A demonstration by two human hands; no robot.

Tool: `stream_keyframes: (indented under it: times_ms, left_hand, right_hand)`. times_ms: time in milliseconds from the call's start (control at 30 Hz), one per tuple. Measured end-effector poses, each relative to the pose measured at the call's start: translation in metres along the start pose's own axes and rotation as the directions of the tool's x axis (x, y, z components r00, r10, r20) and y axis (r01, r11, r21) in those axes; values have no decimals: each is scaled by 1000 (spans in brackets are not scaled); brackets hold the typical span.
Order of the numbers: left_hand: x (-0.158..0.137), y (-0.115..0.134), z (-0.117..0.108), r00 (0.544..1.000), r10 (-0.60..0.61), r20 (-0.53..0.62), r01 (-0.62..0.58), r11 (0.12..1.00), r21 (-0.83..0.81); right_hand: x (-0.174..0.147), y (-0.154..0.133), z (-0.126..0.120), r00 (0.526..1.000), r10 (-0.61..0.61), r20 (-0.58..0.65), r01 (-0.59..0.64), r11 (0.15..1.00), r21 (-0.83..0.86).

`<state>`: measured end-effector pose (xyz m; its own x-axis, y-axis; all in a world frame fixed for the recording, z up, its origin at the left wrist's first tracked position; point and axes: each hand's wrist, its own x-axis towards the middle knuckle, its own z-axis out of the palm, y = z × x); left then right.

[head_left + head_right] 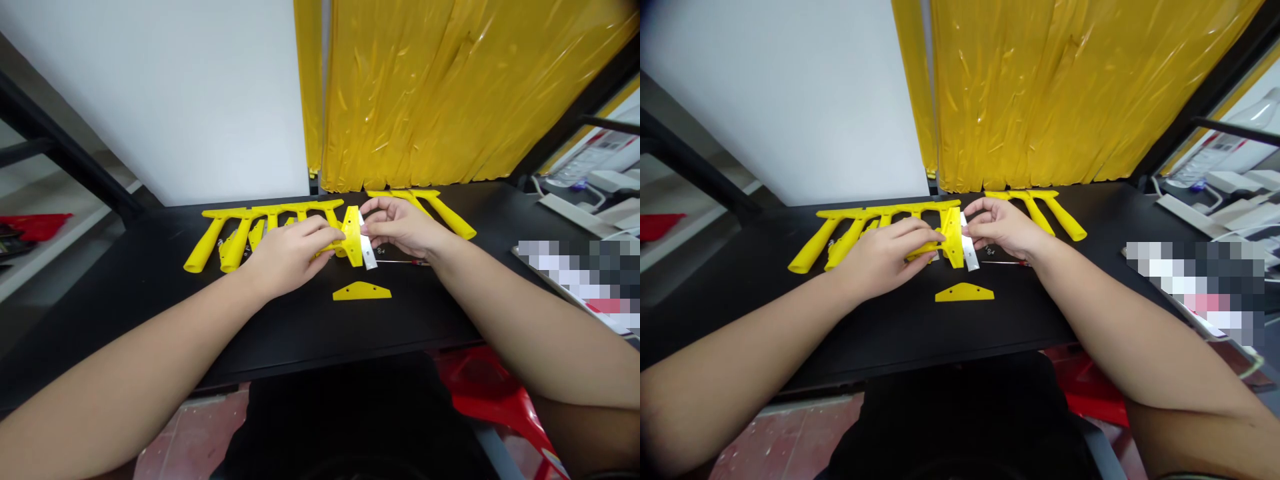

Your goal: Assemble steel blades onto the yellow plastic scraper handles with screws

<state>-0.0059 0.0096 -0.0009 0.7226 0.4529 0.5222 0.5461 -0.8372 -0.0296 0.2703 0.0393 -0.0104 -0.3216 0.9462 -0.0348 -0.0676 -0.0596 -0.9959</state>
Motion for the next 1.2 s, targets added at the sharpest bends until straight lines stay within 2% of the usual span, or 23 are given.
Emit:
stream_keyframes:
  times_ms: [200, 433, 567, 767, 967, 1200]
  left_hand:
    - [-1, 0, 0, 999, -21, 29, 20, 999, 30]
    - [0, -1, 0, 998, -48, 46, 46, 998, 36]
    - [-1, -1, 2, 997, -56, 45, 54, 997, 47]
    - [-1, 0, 3, 1000, -9, -7, 10, 998, 64]
    - [-1, 0, 6, 999, 32, -41, -27, 993, 119]
    - [0, 5, 5, 998, 56, 14, -58, 973, 224]
  right_hand:
    - [-1, -2, 1, 994, -107, -37, 107, 994, 9]
    - [-4, -5, 4, 985, -159, -68, 160, 987, 11]
    - [-4, -4, 8, 981, -177, -75, 178, 984, 15]
    - [-3, 0, 18, 986, -157, -52, 155, 987, -35]
    - [-2, 1, 18, 980, -187, -69, 183, 981, -65]
    - [-3, -1, 20, 976, -193, -97, 185, 979, -81]
